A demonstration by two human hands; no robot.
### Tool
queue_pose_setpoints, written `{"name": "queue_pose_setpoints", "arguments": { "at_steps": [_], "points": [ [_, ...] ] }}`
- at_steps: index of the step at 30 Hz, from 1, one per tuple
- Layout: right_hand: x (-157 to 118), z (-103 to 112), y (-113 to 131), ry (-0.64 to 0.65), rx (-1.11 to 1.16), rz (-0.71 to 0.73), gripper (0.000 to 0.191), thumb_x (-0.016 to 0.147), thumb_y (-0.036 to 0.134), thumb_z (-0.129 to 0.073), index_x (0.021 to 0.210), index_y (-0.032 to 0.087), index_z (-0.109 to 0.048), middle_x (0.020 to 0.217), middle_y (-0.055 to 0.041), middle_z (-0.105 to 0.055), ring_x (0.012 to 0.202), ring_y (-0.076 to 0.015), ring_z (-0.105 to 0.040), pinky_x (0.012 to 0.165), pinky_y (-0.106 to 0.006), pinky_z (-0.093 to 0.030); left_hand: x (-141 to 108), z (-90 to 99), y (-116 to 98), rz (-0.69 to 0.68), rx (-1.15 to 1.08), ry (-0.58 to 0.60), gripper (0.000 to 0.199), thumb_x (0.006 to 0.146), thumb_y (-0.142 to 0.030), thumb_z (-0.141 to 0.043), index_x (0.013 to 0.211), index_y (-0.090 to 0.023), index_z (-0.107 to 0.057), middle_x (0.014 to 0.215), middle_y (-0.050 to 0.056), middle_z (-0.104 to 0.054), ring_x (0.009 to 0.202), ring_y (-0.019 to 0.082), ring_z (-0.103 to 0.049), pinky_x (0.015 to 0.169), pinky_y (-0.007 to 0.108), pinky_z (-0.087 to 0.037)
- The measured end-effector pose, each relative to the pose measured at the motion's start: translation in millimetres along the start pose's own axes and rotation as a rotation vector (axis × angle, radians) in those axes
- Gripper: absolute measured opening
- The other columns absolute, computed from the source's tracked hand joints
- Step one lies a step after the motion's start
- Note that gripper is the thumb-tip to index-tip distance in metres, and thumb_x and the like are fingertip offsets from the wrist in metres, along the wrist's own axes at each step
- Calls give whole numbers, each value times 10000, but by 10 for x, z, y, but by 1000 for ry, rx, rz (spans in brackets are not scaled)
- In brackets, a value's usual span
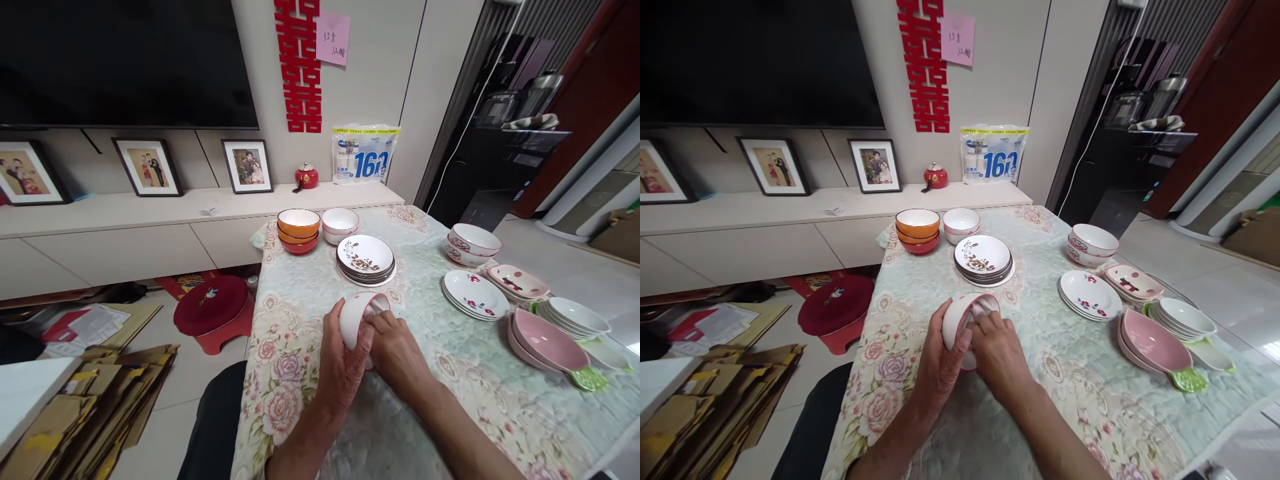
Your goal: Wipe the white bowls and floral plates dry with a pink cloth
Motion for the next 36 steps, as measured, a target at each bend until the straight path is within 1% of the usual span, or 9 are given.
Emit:
{"name": "queue_pose_setpoints", "arguments": {
  "at_steps": [4, 8, 10, 15, 21, 25, 28, 31, 36],
  "points": [
    [-21, -50, 118, 109, 284, 37, 202, 926, 139, -464, 806, 172, -624, 844, -57, -629, 789, -184, -523, 716, -310, -403, -4, -11, 23, 12, -4, 16, 634, 810, -450, -654, 1359, -190, -475, 1322, 144, -560, 1244, 314, -510, 1075, 452, -346],
    [-38, -7, 187, 250, 831, 75, 241, 980, 285, -433, 897, 180, -634, 856, -15, -626, 772, -149, -551, 705, -260, -430, 19, 2, 43, 56, -22, 31, 643, 828, -483, -626, 1370, -177, -463, 1325, 153, -559, 1255, 320, -503, 1079, 459, -339],
    [-40, 27, 193, 274, 903, 89, 247, 983, 302, -435, 924, 186, -645, 865, -10, -625, 780, -148, -557, 718, -259, -437, 27, 10, 47, 77, -42, 32, 656, 829, -498, -619, 1374, -172, -455, 1320, 155, -563, 1248, 325, -508, 1071, 462, -347],
    [-54, -27, 189, 243, 374, 171, 213, 959, 232, -477, 920, 193, -682, 908, -59, -626, 853, -186, -532, 763, -307, -419, 23, -19, 34, 92, -88, 64, 656, 805, -489, -651, 1357, -181, -472, 1328, 147, -565, 1229, 329, -522, 1049, 456, -375],
    [-19, 26, -71, 100, -174, -33, 144, 878, 147, -553, 898, 184, -691, 1016, -131, -606, 957, -268, -525, 733, -348, -421, 28, -36, 51, 69, -131, 82, 673, 773, -493, -686, 1338, -180, -497, 1326, 132, -571, 1212, 316, -530, 1040, 419, -386],
    [-69, 407, -314, -238, -86, -132, 268, 923, 184, -465, 1073, 191, -687, 988, -109, -599, 935, -233, -544, 778, -333, -447, 52, -10, 134, 115, -158, 73, 675, 814, -537, -625, 1365, -183, -461, 1268, 126, -608, 1120, 297, -583, 947, 407, -453],
    [-180, 572, -591, -434, 73, -244, 298, 893, 160, -451, 1049, 202, -701, 963, -82, -599, 880, -193, -573, 755, -305, -460, 96, 83, 158, 99, -162, 10, 650, 829, -552, -602, 1346, -176, -484, 1296, 131, -590, 1177, 293, -550, 993, 405, -423],
    [-192, 546, -682, -430, 160, -288, 276, 861, 145, -462, 955, 202, -715, 898, -66, -613, 815, -181, -569, 730, -309, -450, 128, 144, 169, 77, -185, -27, 638, 838, -560, -585, 1339, -177, -491, 1296, 131, -588, 1199, 291, -537, 1012, 404, -411],
    [-127, 501, -470, -356, 167, -220, 259, 899, 307, -514, 730, 193, -675, 824, -86, -658, 865, -235, -551, 812, -375, -428, 124, 169, 120, 55, -225, -51, 680, 805, -546, -632, 1366, -199, -467, 1338, 122, -564, 1221, 289, -534, 1017, 390, -417]
  ]
}}
Point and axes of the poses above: each hand's wrist, its own x-axis towards the middle knuckle, its own z-axis out of the back of the hand, y = z × x, the point moved 10 cm from there along x, towards the middle knuckle
